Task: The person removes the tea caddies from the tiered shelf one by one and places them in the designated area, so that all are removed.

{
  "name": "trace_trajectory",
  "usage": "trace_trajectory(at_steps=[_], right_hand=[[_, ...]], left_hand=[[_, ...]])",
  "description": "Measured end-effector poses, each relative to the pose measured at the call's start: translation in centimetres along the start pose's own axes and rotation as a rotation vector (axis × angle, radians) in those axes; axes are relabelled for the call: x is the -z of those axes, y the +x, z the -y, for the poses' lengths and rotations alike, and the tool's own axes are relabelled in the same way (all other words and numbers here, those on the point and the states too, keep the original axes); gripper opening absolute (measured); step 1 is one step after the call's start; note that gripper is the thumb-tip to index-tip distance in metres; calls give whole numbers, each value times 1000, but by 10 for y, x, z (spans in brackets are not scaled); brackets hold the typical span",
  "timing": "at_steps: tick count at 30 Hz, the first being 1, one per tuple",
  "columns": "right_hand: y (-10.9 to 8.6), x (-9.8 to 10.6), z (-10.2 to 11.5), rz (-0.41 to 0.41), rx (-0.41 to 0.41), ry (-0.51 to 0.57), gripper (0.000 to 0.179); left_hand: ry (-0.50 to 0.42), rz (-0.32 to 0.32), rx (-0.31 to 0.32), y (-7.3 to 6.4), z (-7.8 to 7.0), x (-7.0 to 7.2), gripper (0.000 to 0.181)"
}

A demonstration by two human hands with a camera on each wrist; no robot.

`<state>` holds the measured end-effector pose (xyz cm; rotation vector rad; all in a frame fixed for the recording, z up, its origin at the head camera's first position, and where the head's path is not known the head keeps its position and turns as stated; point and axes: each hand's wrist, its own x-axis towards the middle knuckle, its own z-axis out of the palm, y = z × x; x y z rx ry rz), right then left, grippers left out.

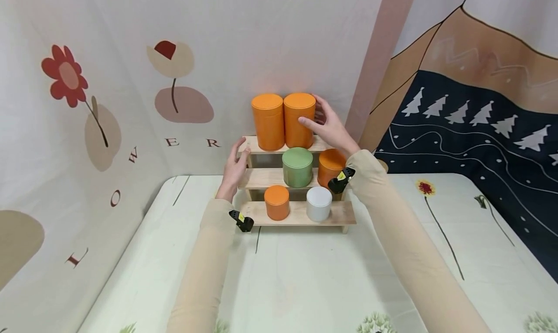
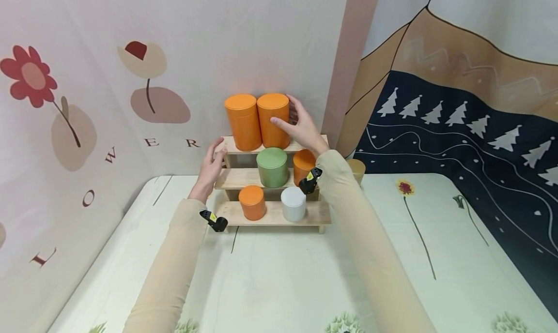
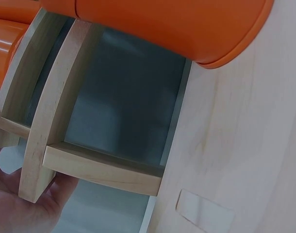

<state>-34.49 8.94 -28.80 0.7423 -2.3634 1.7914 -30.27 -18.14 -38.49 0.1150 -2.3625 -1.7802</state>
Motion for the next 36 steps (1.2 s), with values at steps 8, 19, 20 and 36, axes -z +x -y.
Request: trace_trajectory(at_steps=[8,19,20,36], right_hand=[[-7,-3,8,-3,-27,14,82],[-16,4,13,-65,-43,-42,78],[-15,6,9,-74,-39,-52,78],[-21,37,-7,-163,5,-108,75]], left_hand=[[9,-1,-3,0,1,0,53],[11,-1,-4,1,2,0,53],[9,-1,-4,1,2,0,53],[24,3,-47,0,0,2,51]])
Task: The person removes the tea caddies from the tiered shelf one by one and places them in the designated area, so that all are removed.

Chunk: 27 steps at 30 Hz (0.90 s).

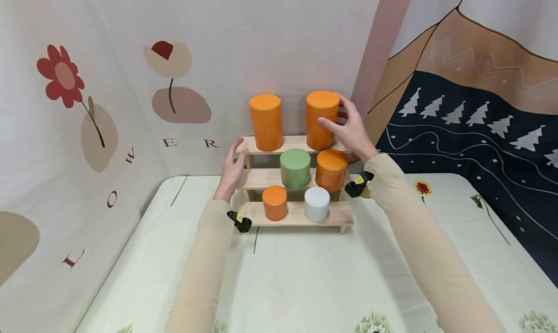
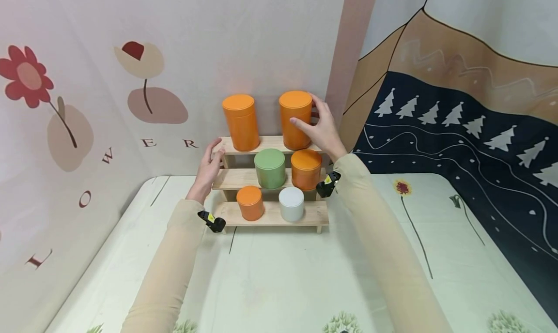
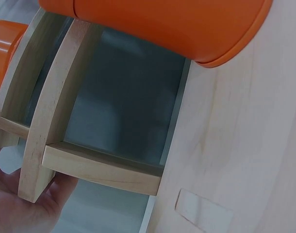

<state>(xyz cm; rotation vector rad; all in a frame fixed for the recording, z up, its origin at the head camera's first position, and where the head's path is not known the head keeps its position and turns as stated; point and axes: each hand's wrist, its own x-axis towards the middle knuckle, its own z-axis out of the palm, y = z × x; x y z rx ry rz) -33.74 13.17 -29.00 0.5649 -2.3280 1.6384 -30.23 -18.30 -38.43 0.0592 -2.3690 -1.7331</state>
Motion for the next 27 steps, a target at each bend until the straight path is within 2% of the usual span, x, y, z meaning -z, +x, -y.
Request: trace_trajectory(at_steps=[16,27], right_hand=[[-8,26,-6,-40,19,-60,74],[-16,43,-10,-56,-9,-97,73]], left_hand=[[-3,-2,14,0,0,0,51],[-13,2,21,1,1,0,52]])
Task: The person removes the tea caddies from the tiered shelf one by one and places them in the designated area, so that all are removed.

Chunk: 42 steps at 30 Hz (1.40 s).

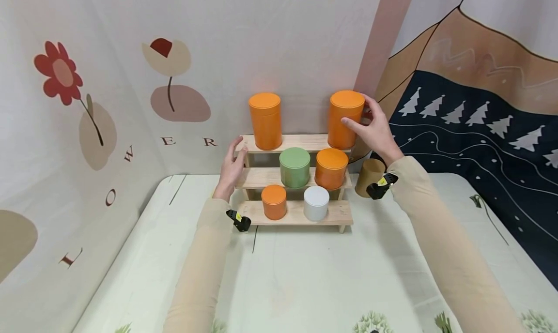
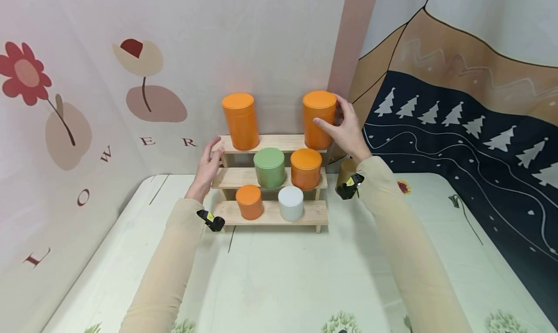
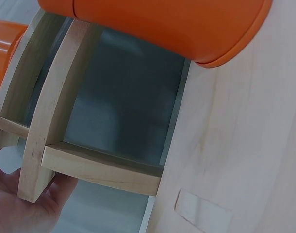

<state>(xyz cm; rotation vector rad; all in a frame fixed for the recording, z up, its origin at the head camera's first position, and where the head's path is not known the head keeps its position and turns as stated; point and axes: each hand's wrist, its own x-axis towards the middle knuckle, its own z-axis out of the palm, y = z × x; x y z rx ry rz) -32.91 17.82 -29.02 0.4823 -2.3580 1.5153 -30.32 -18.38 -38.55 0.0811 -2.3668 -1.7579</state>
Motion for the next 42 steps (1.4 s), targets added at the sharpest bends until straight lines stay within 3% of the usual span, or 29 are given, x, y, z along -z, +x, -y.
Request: trace_trajectory(at_steps=[22,42], right_hand=[[-17,24,-5,-6,0,-27,72],[-30,40,-16,-66,21,-43,68]], left_hand=[[5,-3,11,0,0,-1,51],[18,-11,16,-1,-1,-2,52]])
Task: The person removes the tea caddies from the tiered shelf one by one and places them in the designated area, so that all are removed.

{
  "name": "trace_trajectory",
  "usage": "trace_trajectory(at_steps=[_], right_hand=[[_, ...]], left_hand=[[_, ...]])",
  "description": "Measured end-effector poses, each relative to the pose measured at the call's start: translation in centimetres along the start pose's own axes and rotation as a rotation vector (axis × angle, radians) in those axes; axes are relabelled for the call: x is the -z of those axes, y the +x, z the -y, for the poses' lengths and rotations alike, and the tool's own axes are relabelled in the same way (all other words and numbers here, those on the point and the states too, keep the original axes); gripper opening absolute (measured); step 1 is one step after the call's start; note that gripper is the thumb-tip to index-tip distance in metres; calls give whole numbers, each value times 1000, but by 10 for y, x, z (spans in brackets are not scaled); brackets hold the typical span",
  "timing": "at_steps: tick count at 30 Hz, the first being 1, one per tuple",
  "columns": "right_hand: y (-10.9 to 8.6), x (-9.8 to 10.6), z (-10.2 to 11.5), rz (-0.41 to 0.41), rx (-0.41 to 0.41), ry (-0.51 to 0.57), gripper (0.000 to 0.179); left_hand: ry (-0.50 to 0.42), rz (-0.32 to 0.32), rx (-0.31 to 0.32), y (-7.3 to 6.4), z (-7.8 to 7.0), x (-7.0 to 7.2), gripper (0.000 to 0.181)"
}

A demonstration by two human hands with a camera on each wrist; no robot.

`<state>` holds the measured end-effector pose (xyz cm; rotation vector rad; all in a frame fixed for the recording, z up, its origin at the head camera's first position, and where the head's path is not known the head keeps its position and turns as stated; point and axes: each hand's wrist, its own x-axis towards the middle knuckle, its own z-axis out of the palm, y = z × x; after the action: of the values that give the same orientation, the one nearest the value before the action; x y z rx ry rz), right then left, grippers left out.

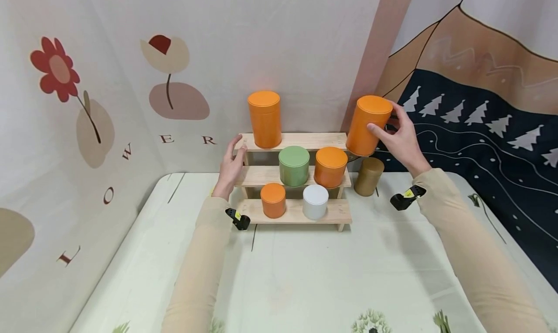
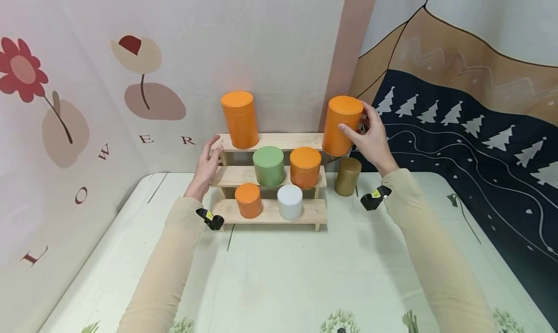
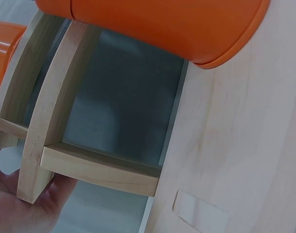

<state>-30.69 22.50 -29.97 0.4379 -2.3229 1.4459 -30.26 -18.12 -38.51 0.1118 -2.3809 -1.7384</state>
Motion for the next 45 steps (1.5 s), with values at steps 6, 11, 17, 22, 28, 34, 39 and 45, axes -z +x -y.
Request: trace_trajectory(at_steps=[6,11,17,22,28,34,39,45], right_hand=[[-3,9,0,-27,-18,-16,68],[-5,17,-3,-47,-12,-22,66],[-10,24,-7,-60,-38,-46,68],[-14,24,-13,-75,-54,-74,69],[-20,25,-21,-89,-75,-90,71],[-26,27,-29,-94,-108,-98,73],[-30,31,-35,-122,-126,-109,72],[-33,35,-43,-157,-149,-132,74]], left_hand=[[7,-1,-1,1,0,0,53],[8,-2,-2,1,0,0,53],[-2,-3,-7,1,0,0,52],[-9,-2,-9,1,0,1,52],[-6,2,-18,2,2,0,51],[-8,1,-19,2,1,0,51],[3,-1,-18,2,0,0,51],[8,-3,-11,0,-1,0,51]])
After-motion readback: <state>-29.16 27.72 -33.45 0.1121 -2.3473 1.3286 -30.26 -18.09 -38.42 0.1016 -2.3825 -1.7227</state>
